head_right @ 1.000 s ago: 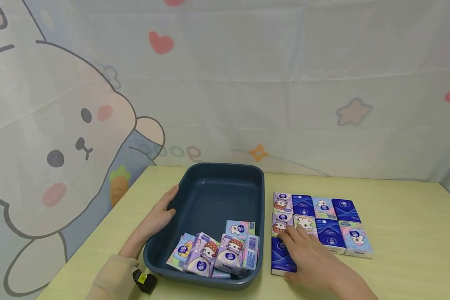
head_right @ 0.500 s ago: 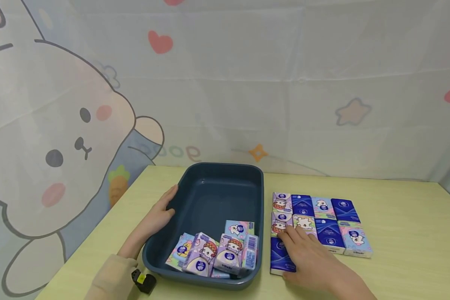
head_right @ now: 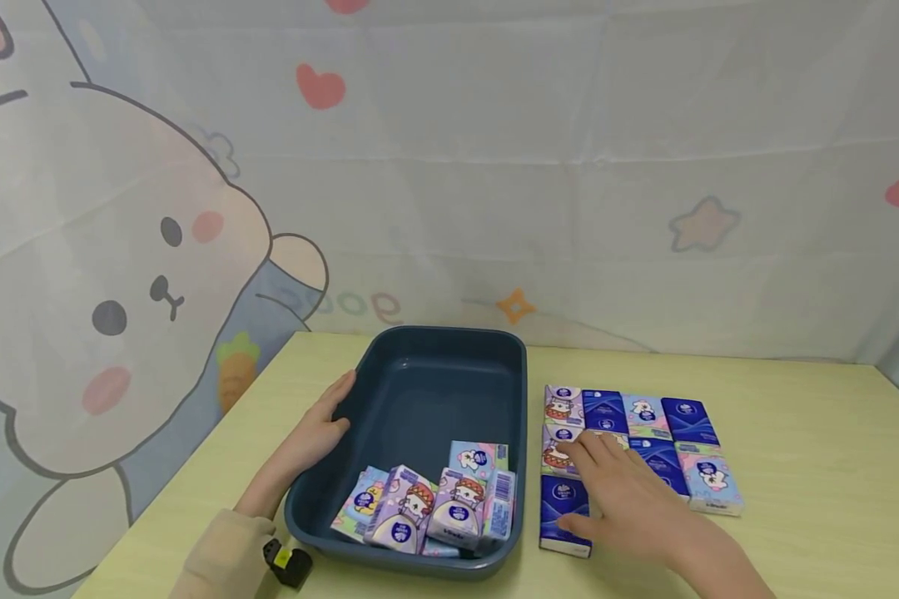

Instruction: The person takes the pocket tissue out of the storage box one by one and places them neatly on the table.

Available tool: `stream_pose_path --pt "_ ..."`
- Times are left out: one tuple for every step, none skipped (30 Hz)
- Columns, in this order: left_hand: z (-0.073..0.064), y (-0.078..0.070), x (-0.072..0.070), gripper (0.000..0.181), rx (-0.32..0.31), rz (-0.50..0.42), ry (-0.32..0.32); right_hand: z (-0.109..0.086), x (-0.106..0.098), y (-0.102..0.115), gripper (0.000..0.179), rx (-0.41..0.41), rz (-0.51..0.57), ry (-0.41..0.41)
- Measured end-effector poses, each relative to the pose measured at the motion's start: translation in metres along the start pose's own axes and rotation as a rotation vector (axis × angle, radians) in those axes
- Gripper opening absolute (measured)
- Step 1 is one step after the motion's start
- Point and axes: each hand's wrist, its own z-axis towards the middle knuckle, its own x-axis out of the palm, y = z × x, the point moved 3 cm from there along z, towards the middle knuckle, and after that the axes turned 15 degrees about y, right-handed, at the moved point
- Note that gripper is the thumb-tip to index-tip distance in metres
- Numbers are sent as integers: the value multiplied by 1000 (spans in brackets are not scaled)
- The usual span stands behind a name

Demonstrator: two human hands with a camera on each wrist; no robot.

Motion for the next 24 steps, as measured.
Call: stream_pose_path --pt "0 0 0 69 1 -3 -1 0 -1 0 78 -3 -4 -8" --pt "0 0 0 69 2 -4 0 0 -2 0 77 -11 -8 -21" --pt "0 -1 0 69 1 -5 1 0 -3 0 76 -19 -10 -29" --pt "0 -1 0 69 2 -6 2 1 -4 0 74 -31 -14 -43" --pt "0 -1 0 69 7 -6 1 1 -6 1 73 -42 -19 -58" --pt "0 -1 0 69 12 -4 0 1 -7 2 71 -53 -29 -74" --pt "0 -1 0 69 15 -2 1 1 -9 3 69 -63 -37 -87" --pt "0 -1 1 69 18 1 2 1 -11 4 68 -69 -41 -95" --pt "0 -1 0 69 22 0 1 2 -13 6 67 -78 -47 -107" --pt "0 -1 0 69 26 1 1 3 -15 7 66 -91 -56 -123" --pt "0 -1 0 69 30 1 0 3 -17 9 65 -97 -63 -129" --pt "0 -1 0 69 30 1 0 4 -19 11 65 -104 -67 -132" --pt "0 -1 0 69 30 0 0 5 -20 12 65 -108 -65 -129" --pt "0 0 0 69 30 0 0 7 -22 14 65 -114 -64 -129" --pt "0 -1 0 69 30 -1 0 8 -24 16 65 -123 -67 -133" --pt "0 -1 0 69 30 0 1 10 -26 17 64 -130 -69 -134" --pt "0 -1 0 69 32 1 1 12 -28 18 64 -136 -66 -130" --pt "0 -2 0 69 31 0 2 14 -29 19 63 -142 -59 -128" --pt "0 -2 0 69 31 2 2 15 -31 20 61 -155 -55 -127" --pt "0 -2 0 69 31 2 2 17 -33 21 60 -170 -52 -126" --pt "-1 -2 0 69 31 1 3 19 -34 22 60 -180 -48 -120" --pt "-1 -2 0 69 32 2 3 21 -35 23 60 -189 -43 -110" --pt "-1 -2 0 69 33 1 3 23 -35 24 60 -194 -35 -97" --pt "-1 -2 0 69 34 1 2 26 -36 25 60 -198 -31 -85"
